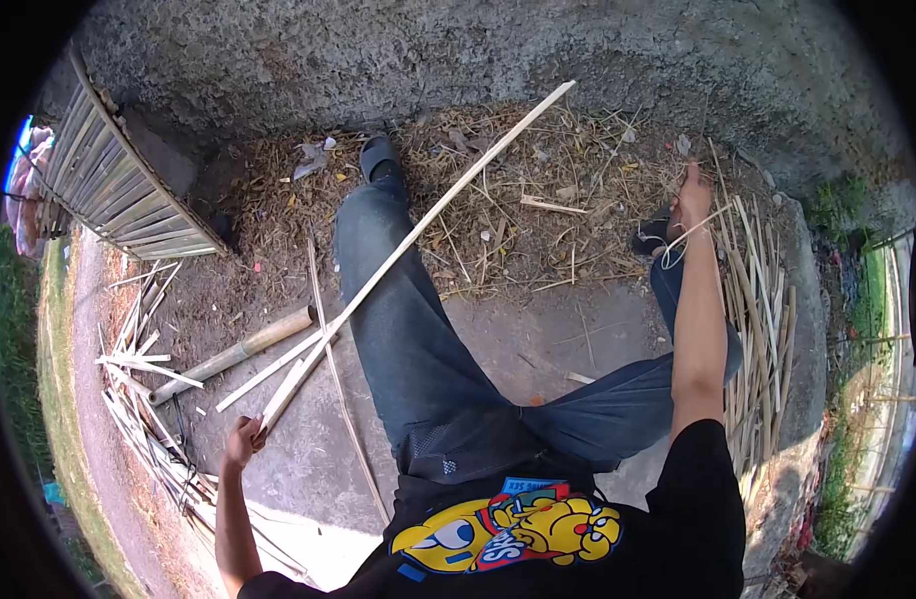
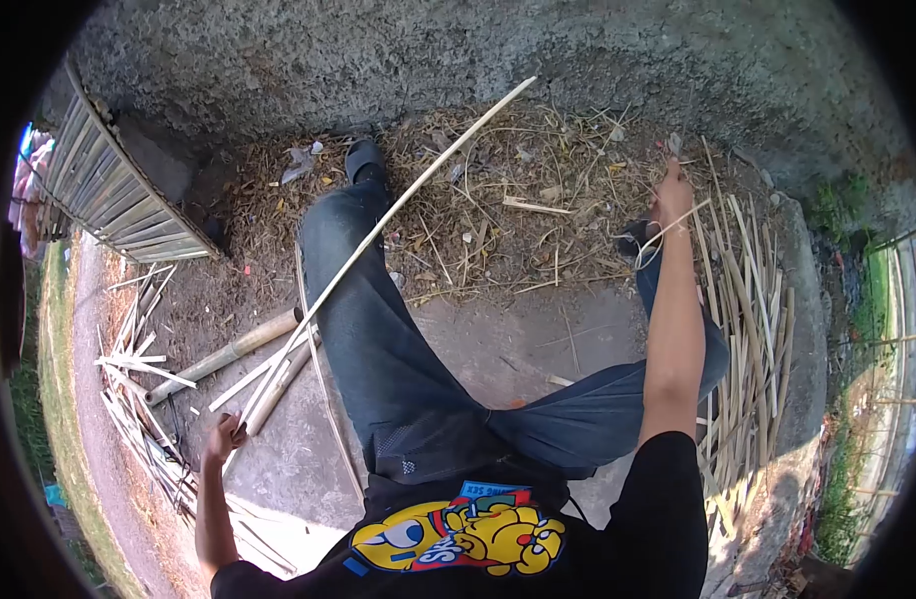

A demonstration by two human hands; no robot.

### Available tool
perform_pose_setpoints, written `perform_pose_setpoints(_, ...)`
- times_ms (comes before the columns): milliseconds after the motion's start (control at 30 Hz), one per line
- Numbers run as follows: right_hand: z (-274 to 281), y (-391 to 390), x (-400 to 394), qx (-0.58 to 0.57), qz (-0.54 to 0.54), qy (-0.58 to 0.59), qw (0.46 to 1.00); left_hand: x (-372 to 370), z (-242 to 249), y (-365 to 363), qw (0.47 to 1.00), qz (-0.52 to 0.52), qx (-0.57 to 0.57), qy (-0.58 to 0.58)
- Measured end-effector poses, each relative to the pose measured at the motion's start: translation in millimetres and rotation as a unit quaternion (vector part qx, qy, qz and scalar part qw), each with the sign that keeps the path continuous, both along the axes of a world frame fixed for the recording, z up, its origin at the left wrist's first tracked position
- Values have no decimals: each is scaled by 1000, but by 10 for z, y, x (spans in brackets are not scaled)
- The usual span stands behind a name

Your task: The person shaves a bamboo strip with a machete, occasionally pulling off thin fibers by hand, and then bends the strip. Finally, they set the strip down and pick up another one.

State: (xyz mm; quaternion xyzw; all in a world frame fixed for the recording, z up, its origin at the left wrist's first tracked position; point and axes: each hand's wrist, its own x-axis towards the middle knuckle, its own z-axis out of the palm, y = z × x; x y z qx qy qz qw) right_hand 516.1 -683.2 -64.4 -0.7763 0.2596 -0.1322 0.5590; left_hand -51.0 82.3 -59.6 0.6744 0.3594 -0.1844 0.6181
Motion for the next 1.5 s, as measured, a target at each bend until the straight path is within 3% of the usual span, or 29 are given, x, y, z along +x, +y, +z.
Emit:
perform_pose_setpoints(67,-38,148,-235,29,31,-9,999,59,-240,-76,995,41,94,-15)
perform_pose_setpoints(133,-137,275,-447,64,55,-10,996,268,-97,-227,992,-21,110,-65)
perform_pose_setpoints(200,-116,449,-505,-45,95,41,994,431,-14,-403,956,-79,264,-99)
perform_pose_setpoints(233,-96,513,-530,-43,90,38,994,458,-98,-432,933,-78,317,-150)
perform_pose_setpoints(300,-44,655,-594,-159,192,57,967,499,-201,-423,893,-107,390,-197)
perform_pose_setpoints(367,59,911,-725,-58,186,59,979,499,-276,-467,852,-107,466,-215)
perform_pose_setpoints(433,106,1105,-769,5,180,47,983,514,-229,-578,849,-98,471,-217)
perform_pose_setpoints(500,215,1259,-840,165,136,0,977,505,-190,-662,848,-84,473,-227)
perform_pose_setpoints(600,351,1418,-924,244,122,-68,960,524,-139,-702,822,-97,516,-222)
perform_pose_setpoints(800,497,1446,-1218,240,169,-141,946,734,-187,-695,846,-82,459,-257)
perform_pose_setpoints(867,605,1458,-1395,221,215,-160,938,965,8,-855,907,-16,313,-280)
perform_pose_setpoints(900,694,1484,-1520,231,216,-169,933,1084,31,-809,891,-20,335,-307)
perform_pose_setpoints(933,796,1517,-1646,240,220,-179,928,1301,367,-1096,886,3,318,-337)
perform_pose_setpoints(1067,1209,1431,-2092,269,214,-266,901,2250,1180,-1650,788,-19,427,-443)
perform_pose_setpoints(1267,1822,937,-2798,217,149,-412,872,3527,2035,-2940,712,-144,487,-485)
perform_pose_setpoints(1367,1958,721,-3077,182,104,-447,870,3853,2254,-3810,655,-249,492,-516)
perform_pose_setpoints(1400,1977,659,-3156,173,97,-451,870,3891,2312,-4126,657,-298,478,-501)
perform_pose_setpoints(1500,1930,469,-3356,188,91,-441,873,4040,2206,-4898,622,-350,427,-556)
